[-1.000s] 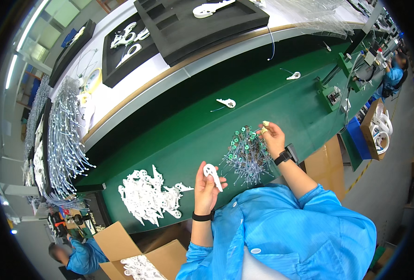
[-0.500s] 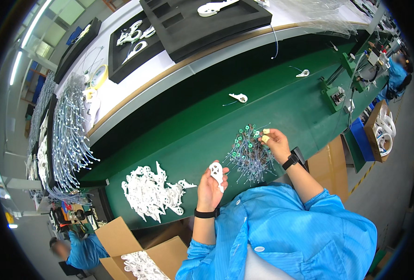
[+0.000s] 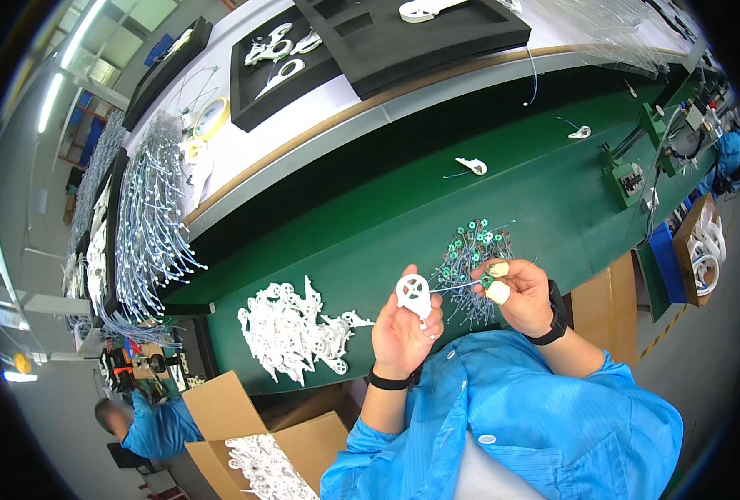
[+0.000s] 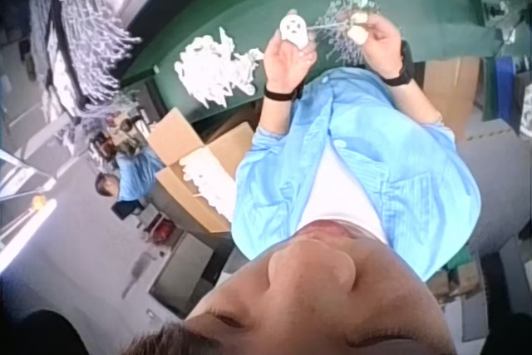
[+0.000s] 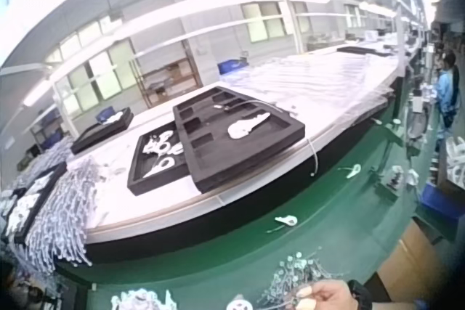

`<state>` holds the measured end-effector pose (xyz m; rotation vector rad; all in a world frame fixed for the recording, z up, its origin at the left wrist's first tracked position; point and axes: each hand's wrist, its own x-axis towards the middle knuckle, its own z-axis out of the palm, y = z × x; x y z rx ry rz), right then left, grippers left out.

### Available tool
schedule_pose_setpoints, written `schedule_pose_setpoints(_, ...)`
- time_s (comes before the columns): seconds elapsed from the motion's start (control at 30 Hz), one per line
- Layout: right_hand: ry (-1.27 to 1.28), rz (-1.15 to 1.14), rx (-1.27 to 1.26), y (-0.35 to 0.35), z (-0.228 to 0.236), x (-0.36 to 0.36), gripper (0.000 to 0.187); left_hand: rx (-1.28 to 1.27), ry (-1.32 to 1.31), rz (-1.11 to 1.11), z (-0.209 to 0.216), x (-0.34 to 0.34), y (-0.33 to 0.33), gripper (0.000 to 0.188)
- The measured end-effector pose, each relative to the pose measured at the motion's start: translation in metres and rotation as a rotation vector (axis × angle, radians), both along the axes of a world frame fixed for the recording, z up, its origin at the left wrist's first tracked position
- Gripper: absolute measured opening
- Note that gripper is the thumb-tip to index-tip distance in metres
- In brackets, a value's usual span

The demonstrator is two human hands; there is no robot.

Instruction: The person is seen attaching small electronic components or wires to plastic housing pieces in a factory assembly line setting.

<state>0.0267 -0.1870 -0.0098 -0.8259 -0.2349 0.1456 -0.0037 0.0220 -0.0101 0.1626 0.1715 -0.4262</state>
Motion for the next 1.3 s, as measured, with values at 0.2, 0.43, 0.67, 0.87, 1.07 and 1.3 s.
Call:
schedule_pose_setpoints(0.2, -0.047, 0.027, -0.07, -0.001, -0.005, 0.001, 0.03, 0.056, -0.014, 0.03, 0.01, -0.003, -0.003, 0.051)
schedule_pose_setpoints(0.43, 0.003, 0.005, -0.48, 0.034, 0.011, -0.014, 0.025, 0.709, -0.121, 0.174, 0.018, -0.01, -0.036, 0.053)
schedule_pose_setpoints(0.67, -0.204, -0.222, -0.633, 0.039, 0.018, -0.01, 0.021, 1.321, -0.375, 0.15, 0.023, -0.017, -0.05, 0.062)
schedule_pose_setpoints(0.87, -0.206, -0.29, -0.67, 0.042, 0.015, -0.005, 0.018, 1.224, -0.351, 0.157, 0.02, -0.013, -0.051, 0.063)
schedule_pose_setpoints(1.07, -0.185, -0.333, -0.682, 0.038, 0.008, -0.003, 0.016, 1.219, -0.352, 0.154, 0.017, -0.007, -0.058, 0.063)
schedule_pose_setpoints(1.3, -0.223, -0.322, -0.705, 0.037, 0.017, -0.004, 0.019, 1.158, -0.286, 0.231, 0.013, -0.006, -0.068, 0.064)
